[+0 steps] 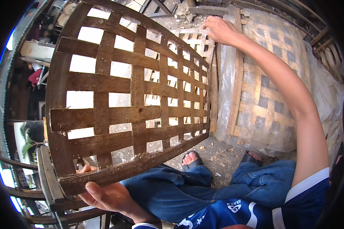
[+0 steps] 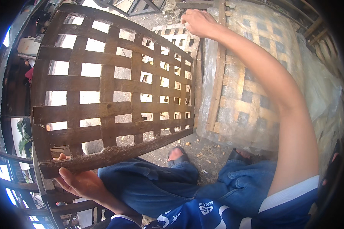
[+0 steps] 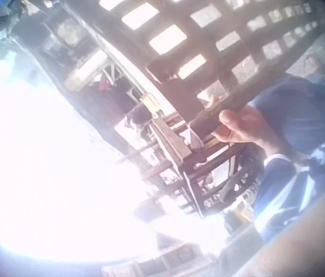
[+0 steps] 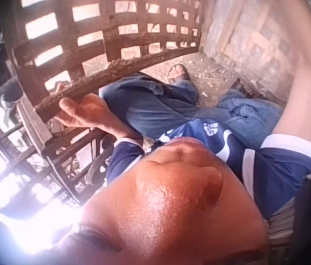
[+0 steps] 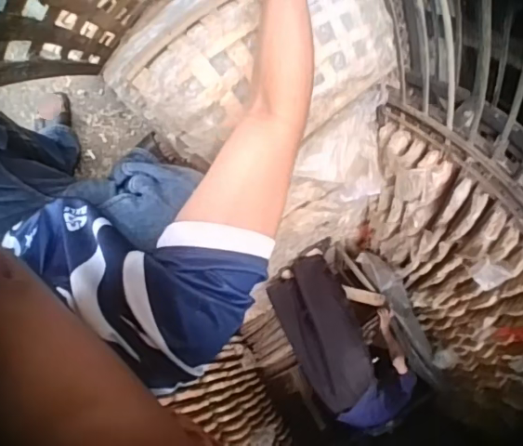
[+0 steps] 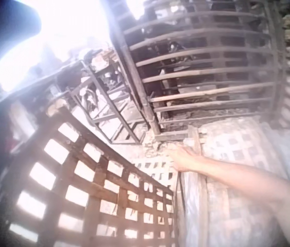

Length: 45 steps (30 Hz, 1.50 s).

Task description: The person removes a plastic sheet from a stack of wooden lattice panels, then picks up one panel and scrapes off dried residue with their fingers. They continue scraping and rubbing the surface of the panel before placing it back on the stack.

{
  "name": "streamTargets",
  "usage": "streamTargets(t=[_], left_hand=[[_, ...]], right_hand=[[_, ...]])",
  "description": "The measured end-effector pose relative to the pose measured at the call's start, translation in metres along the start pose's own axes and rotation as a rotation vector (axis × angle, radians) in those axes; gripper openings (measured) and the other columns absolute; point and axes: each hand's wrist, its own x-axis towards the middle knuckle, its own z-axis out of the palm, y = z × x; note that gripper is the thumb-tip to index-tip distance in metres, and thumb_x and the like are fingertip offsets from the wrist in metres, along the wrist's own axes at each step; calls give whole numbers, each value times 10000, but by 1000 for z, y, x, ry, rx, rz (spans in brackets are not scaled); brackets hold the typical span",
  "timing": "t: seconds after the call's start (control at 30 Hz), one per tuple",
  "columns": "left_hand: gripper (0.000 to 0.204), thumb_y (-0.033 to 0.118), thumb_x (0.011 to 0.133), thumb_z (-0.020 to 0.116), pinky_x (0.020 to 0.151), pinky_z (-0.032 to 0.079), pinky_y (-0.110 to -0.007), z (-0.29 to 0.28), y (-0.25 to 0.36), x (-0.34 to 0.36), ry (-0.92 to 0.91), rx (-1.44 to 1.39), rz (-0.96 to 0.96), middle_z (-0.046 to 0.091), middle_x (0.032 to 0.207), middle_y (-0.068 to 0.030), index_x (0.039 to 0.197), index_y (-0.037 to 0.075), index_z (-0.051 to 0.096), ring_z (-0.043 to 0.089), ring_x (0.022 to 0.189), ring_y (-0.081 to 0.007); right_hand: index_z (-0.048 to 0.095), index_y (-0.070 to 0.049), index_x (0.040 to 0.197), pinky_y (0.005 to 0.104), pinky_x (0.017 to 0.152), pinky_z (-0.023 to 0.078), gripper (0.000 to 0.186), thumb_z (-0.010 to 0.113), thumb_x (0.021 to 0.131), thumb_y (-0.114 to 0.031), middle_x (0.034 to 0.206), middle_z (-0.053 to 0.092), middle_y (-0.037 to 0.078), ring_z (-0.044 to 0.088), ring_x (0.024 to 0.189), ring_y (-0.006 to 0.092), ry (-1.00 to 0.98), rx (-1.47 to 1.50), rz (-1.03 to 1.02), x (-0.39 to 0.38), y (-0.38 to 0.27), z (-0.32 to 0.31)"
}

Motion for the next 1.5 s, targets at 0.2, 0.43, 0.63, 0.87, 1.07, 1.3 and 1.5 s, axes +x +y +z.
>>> streamTargets(t=[0.2, 0.43, 0.63, 0.87, 1.07, 1.3, 1.5], left_hand=[[465, 314, 983, 578, 1002, 486, -431, 9, 3, -2, 100, 27, -35, 589, 1213, -126, 1363, 66, 479, 552, 1167, -215], [451, 282, 961, 622, 977, 504, -389, 3, 0, 3, 102, 8, -43, 631, 1148, -123, 1332, 49, 515, 590, 1104, -199], [410, 266, 969, 616, 991, 497, -375, 7, 0, 3, 72, -28, -64, 646, 1124, -115, 1301, 37, 543, 596, 1109, -197], [395, 258, 969, 612, 1030, 475, -382, 4, 1, 3, 62, -49, -79, 637, 1125, -115, 1285, 30, 546, 597, 1109, -197], [523, 325, 927, 677, 999, 460, -371, 15, 6, 2, 132, 19, -64, 629, 1133, -116, 1333, 40, 512, 590, 1081, -187], [447, 239, 964, 619, 940, 521, -362, 6, -2, 5, 109, 4, -80, 624, 1186, -157, 1341, 21, 516, 627, 1069, -214], [311, 215, 995, 560, 888, 562, -356, 20, 0, 7, 116, -4, -25, 679, 1098, -180, 1250, 37, 576, 660, 1007, -208]], right_hand=[[589, -97, 1332, 422, 1054, 455, 556, 374, 1029, -509, 1329, 599, 170, 582, 1225, 312, 182, 585, -62, 31, -77, -30], [149, 35, 1525, 427, 1228, 114, 920, 175, 966, -695, 1605, 70, 242, 57, 1501, 330, -95, 596, 162, -47, -134, 59], [279, 113, 1467, 441, 1188, 245, 819, 295, 1015, -570, 1547, 245, 304, 241, 1461, 378, -743, 699, 689, -55, -81, 50], [342, -75, 1500, 431, 1144, 342, 642, 409, 1012, -486, 1500, 416, 196, 406, 1390, 334, 280, 624, 63, -2, -148, -42], [260, -207, 1542, 481, 1233, 114, 679, 556, 950, -357, 1621, 216, 26, 183, 1498, 214, 329, 548, -955, -47, -251, -66], [168, -238, 1565, 509, 1222, -5, 733, 178, 972, -670, 1627, 153, 60, 139, 1501, 240, 182, 303, -465, -32, -189, -20], [303, 48, 1480, 480, 1174, 240, 799, 422, 971, -556, 1517, 297, 311, 281, 1424, 444, 281, 194, -305, -30, -132, -54]])
